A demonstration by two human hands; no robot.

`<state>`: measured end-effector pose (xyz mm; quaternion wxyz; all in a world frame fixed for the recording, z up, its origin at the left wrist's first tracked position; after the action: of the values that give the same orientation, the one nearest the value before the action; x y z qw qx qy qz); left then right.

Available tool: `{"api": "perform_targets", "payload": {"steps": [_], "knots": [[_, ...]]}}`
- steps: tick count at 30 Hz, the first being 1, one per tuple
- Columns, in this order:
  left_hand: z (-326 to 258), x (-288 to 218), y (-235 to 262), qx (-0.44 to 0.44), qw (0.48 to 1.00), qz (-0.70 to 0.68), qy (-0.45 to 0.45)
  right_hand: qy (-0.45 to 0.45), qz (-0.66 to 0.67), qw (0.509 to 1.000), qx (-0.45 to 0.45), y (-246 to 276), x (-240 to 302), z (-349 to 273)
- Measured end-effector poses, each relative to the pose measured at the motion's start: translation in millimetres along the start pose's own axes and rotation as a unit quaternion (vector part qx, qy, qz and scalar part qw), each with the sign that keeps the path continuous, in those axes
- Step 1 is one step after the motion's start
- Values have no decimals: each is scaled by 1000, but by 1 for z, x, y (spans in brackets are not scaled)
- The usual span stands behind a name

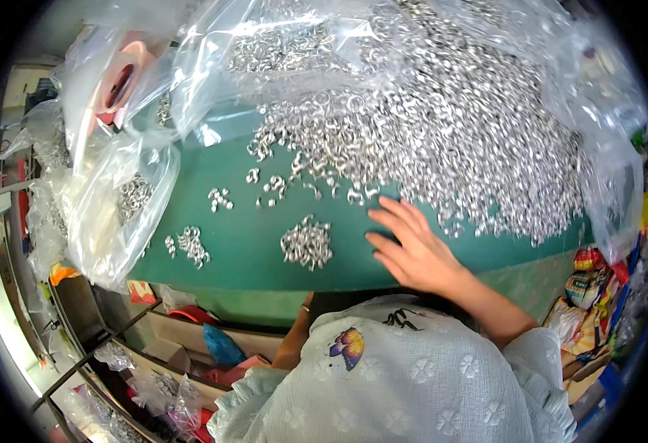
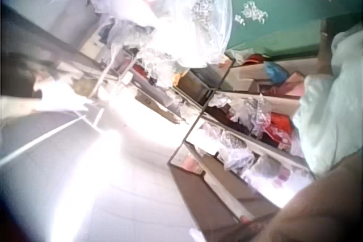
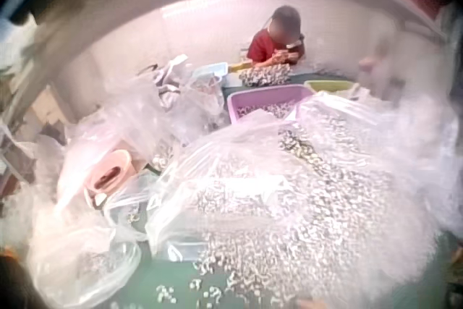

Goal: The person sorts small metal components by hand on a green workbench, moving individual pieces between piles and picking up a handful to place into a small container.

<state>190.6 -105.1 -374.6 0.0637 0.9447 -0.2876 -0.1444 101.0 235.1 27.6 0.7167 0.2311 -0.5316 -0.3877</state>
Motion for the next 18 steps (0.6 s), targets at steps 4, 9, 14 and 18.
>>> {"api": "perform_targets", "payload": {"steps": [4, 9, 14, 18], "knots": [[19, -15, 22, -22, 998, -54, -30, 49, -48, 995, -72, 6, 4, 2], [-97, -139, 94, -81, 941, -191, -269, 6, -103, 983, -150, 8, 2, -2], [-255, -212, 112, -100, 867, -108, -477, 0, -75, 984, -162, 3, 19, 3], [-343, -258, 101, -223, 740, -60, -631, -11, -65, 979, -194, 5, 19, 3]]}}
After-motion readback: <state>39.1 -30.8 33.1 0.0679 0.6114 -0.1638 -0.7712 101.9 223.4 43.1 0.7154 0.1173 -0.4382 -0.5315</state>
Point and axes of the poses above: each hand's wrist, its own z-axis towards the middle knuckle, its own y-axis out of the back of the hand, x = y × z, the point moved 8 cm from there along z, towards the middle knuckle, and after that the axes turned 13 degrees about -x, right-handed, at the moved point
